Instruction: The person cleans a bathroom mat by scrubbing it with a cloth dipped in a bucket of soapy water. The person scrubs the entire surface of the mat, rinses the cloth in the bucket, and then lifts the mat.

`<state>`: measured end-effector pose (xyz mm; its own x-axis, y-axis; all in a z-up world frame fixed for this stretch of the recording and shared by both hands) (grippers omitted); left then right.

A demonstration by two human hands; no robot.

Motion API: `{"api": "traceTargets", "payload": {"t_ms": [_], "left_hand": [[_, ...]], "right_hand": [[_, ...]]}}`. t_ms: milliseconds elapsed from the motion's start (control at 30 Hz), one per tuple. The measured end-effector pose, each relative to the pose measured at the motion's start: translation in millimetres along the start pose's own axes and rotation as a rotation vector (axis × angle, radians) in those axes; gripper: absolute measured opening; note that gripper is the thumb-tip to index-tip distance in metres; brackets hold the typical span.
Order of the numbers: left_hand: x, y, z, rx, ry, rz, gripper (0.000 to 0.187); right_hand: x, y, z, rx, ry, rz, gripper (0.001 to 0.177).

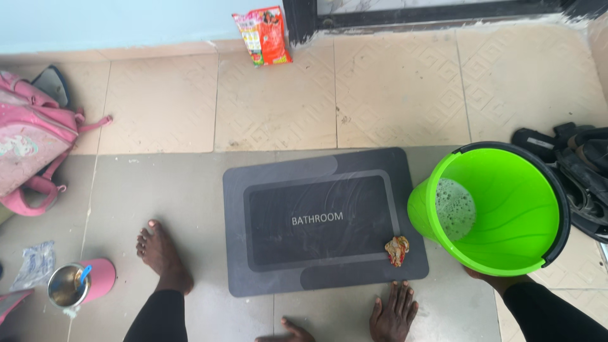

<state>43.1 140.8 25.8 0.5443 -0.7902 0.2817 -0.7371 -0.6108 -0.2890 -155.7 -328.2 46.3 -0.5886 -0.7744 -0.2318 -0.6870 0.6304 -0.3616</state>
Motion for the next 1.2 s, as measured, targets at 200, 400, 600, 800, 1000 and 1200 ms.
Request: {"api": "traceTargets", "payload": {"t_ms": [200,400,600,800,1000,1200], "left_hand": [[-24.7,-142.7,4.1,-0.072,-0.012,-0.052,0.111],[15.9,-206.0,28.1,-0.146,0.03,-0.048,0.113],[13.7,-190.6,15.2,-0.143,-0.014,-0.077,0.116],[-4.1,-58.7,-13.8,-0.052,-0.08,-0.118,0.118],[19.7,156.9,-54.8,-0.087,-0.162,-0.15,0.12],[92.6,185.0,-6.8,-0.464,-0.147,0.154,0.137]], "right_hand": [[-7.9,50.6,0.6,-0.044,0.019,0.025,0.06],[-11.4,49.7,0.7,-0.02,0.003,0.081,0.067],[-11.8,44.9,0.1,-0.002,0.001,0.036,0.068],[-3.7,39.6,-8.6,0.035,-0.09,0.165,0.052],[-7.9,-44.2,11.2,0.037,-0.406,0.685,0.056],[37.3,-96.4,50.7,-0.077,-0.599,0.986,0.033]]}}
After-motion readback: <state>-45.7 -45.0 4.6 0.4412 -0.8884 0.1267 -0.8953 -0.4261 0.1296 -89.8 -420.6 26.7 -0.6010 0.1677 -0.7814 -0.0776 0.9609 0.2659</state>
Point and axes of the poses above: each hand's wrist, its own y-axis away from the middle knuckle, its own z-axis out of the palm, x = y × z, the point moved 7 cm from there along -y, towards the middle knuckle, and after that the axes turned 15 degrees about x, right-handed, at the moved point
